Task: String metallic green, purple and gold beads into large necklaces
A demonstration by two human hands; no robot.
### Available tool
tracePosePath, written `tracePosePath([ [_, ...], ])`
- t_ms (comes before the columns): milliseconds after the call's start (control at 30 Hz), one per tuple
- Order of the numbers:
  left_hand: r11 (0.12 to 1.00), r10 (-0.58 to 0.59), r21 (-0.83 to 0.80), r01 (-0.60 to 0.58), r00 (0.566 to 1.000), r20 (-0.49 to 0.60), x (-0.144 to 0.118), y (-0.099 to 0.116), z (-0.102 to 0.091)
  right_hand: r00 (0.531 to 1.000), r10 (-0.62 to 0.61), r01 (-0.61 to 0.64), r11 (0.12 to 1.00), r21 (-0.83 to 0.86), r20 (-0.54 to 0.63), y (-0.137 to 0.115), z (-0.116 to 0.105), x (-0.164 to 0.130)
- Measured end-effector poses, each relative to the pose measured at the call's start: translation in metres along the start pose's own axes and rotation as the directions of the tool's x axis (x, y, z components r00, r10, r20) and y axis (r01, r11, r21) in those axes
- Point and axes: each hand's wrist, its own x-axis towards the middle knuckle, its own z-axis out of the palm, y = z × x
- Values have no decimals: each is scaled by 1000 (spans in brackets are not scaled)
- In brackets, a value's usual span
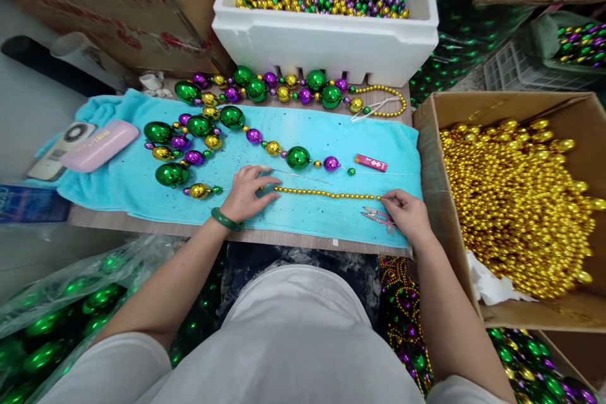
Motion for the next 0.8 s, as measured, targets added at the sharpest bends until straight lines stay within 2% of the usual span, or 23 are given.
tracePosePath([
  [133,1000,-10,20,10,1000,5,4,6,3,1000,-1,1,1000,4,0,4,0,1],
  [400,995,-35,95,33,999,11,-4,-7,-10,1000,-14,14,1000,2,-4,-1,-1,-1],
  [667,997,61,40,-62,998,30,10,24,7,999,-42,42,999,12,-7,2,1,0],
  [800,997,47,53,-49,998,30,9,23,6,999,-50,50,999,12,0,2,1,0],
])
